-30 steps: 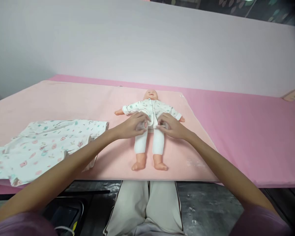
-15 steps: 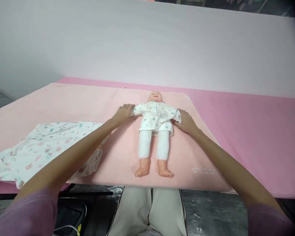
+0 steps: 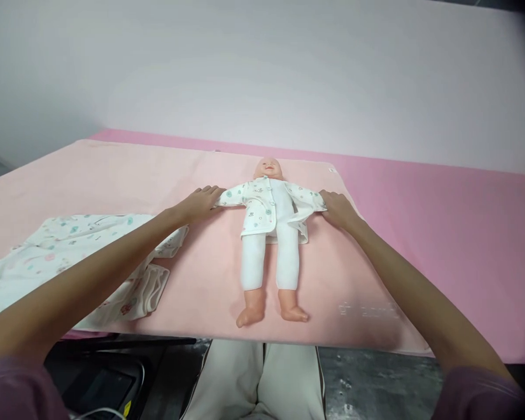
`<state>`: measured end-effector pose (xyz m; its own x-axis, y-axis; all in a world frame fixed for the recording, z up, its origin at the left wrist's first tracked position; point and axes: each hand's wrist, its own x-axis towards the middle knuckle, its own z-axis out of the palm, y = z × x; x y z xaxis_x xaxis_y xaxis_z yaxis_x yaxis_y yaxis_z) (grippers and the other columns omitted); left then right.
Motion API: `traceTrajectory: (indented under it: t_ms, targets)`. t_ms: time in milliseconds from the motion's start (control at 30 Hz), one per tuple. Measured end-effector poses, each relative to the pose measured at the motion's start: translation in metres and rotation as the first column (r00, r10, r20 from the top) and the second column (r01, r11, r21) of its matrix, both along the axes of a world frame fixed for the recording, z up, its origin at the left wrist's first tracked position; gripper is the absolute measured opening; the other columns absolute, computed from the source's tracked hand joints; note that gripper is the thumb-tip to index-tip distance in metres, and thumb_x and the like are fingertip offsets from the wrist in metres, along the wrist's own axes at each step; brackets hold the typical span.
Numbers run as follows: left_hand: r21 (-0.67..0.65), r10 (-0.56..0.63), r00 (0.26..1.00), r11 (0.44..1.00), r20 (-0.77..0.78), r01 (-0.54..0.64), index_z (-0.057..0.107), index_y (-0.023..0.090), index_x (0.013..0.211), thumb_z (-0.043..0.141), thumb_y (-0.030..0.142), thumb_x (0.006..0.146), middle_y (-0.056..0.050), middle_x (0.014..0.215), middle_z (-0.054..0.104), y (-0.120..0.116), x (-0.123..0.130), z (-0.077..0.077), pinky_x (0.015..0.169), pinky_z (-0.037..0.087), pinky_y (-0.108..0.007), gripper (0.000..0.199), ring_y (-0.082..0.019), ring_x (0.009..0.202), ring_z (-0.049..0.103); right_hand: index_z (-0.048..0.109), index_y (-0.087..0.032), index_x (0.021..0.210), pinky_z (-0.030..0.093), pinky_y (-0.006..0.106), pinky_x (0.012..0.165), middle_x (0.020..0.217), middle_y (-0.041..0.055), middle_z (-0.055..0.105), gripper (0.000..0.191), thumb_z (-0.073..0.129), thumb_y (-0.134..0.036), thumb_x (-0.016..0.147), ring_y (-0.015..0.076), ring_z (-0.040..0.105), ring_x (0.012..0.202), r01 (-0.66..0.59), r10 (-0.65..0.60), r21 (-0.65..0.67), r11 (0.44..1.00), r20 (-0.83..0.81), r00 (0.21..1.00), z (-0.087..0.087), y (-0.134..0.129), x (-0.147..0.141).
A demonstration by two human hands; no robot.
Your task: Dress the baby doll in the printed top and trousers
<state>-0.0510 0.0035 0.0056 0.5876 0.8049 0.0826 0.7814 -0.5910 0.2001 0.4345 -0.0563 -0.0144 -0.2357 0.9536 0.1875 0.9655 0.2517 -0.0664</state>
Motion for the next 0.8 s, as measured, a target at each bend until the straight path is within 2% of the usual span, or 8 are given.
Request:
traceTrajectory:
  t_ms: [67, 167, 267, 367, 467, 533, 667, 800]
  targets:
    - [-0.075, 0.020, 0.991, 0.997, 0.133, -0.010, 0.046, 0.021, 0.161, 0.063, 0.071, 0.090, -0.022, 0.150, 0.061, -0.006, -0.007, 0.002, 0.113, 0.045, -0.054, 0.088, -0.041, 0.134, 0.059, 0.064, -0.018, 0.118, 0.045, 0.051, 0.090, 0.112, 0.0204, 0.071, 0.033, 0.056, -0.039, 0.095, 0.0390, 0.061, 0.100, 0.014, -0.013, 0.023, 1.000, -0.037, 0.999, 0.002, -0.004, -0.004]
    - [-0.246, 0.088, 0.943, 0.969, 0.322, -0.006, 0.037, 0.025, 0.166, 0.078, 0.068, 0.078, -0.019, 0.156, 0.057, -0.011, -0.033, 0.005, 0.107, 0.054, -0.046, 0.106, -0.033, 0.130, 0.064, 0.063, -0.019, 0.136, 0.045, 0.058, 0.103, 0.130, 0.0208, 0.068, 0.059, 0.066, -0.055, 0.090, 0.0450, 0.059, 0.121, -0.035, 0.042, 0.051, 0.998, -0.134, 0.990, 0.015, -0.015, -0.008]
    - [-0.356, 0.186, 0.915, 0.933, 0.358, -0.050, 0.055, 0.025, 0.151, 0.078, 0.062, 0.079, -0.015, 0.137, 0.070, -0.011, -0.062, 0.007, 0.092, 0.060, -0.041, 0.085, -0.028, 0.111, 0.071, 0.054, -0.024, 0.154, 0.045, 0.060, 0.109, 0.149, 0.0179, 0.060, 0.078, 0.071, -0.061, 0.087, 0.0472, 0.051, 0.139, -0.136, 0.130, -0.007, 0.991, -0.232, 0.964, 0.040, -0.028, -0.014]
    - [-0.352, 0.180, 0.922, 0.935, 0.343, -0.052, 0.071, 0.023, 0.131, 0.079, 0.061, 0.080, -0.012, 0.119, 0.076, -0.010, -0.068, 0.006, 0.084, 0.059, -0.038, 0.064, -0.026, 0.098, 0.073, 0.056, -0.027, 0.151, 0.049, 0.055, 0.107, 0.152, 0.0145, 0.059, 0.061, 0.062, -0.051, 0.096, 0.0402, 0.053, 0.140, -0.198, 0.192, 0.023, 0.980, -0.377, 0.906, 0.072, -0.035, -0.036]
    - [-0.283, 0.114, 0.912, 0.959, 0.395, 0.003, 0.075, 0.023, 0.124, 0.074, 0.065, 0.085, -0.010, 0.120, 0.077, -0.013, -0.048, 0.002, 0.085, 0.058, -0.037, 0.057, -0.026, 0.100, 0.072, 0.067, -0.025, 0.131, 0.051, 0.048, 0.103, 0.137, 0.0112, 0.068, 0.035, 0.053, -0.041, 0.102, 0.0307, 0.063, 0.122, -0.288, 0.305, 0.111, 0.951, -0.470, 0.828, 0.099, -0.029, -0.080]
    - [-0.255, 0.137, 0.875, 0.967, 0.464, -0.017, 0.075, 0.023, 0.124, 0.071, 0.069, 0.087, -0.010, 0.124, 0.077, -0.017, -0.030, -0.001, 0.088, 0.057, -0.037, 0.060, -0.026, 0.103, 0.071, 0.070, -0.023, 0.120, 0.051, 0.045, 0.099, 0.127, 0.0097, 0.072, 0.028, 0.054, -0.038, 0.103, 0.0284, 0.065, 0.114, -0.391, 0.388, 0.090, 0.916, -0.445, 0.807, 0.108, -0.019, -0.115]
    - [-0.308, 0.248, 0.761, 0.949, 0.599, -0.067, 0.073, 0.022, 0.126, 0.075, 0.069, 0.084, -0.011, 0.135, 0.074, -0.017, -0.011, -0.008, 0.096, 0.056, -0.038, 0.063, -0.027, 0.112, 0.070, 0.070, -0.017, 0.112, 0.046, 0.044, 0.102, 0.122, 0.0129, 0.072, 0.023, 0.055, -0.031, 0.102, 0.0292, 0.061, 0.116, -0.467, 0.453, 0.035, 0.884, -0.310, 0.836, 0.104, 0.006, -0.179]
    - [-0.466, 0.344, 0.696, 0.884, 0.630, -0.015, 0.064, 0.019, 0.129, 0.083, 0.062, 0.078, -0.014, 0.126, 0.075, 0.008, -0.018, -0.012, 0.082, 0.057, -0.035, 0.070, -0.025, 0.103, 0.073, 0.070, -0.016, 0.116, 0.043, 0.041, 0.101, 0.126, 0.0150, 0.070, 0.024, 0.058, -0.031, 0.101, 0.0301, 0.060, 0.116, -0.461, 0.455, 0.002, 0.887, -0.165, 0.875, 0.084, 0.017, -0.230]
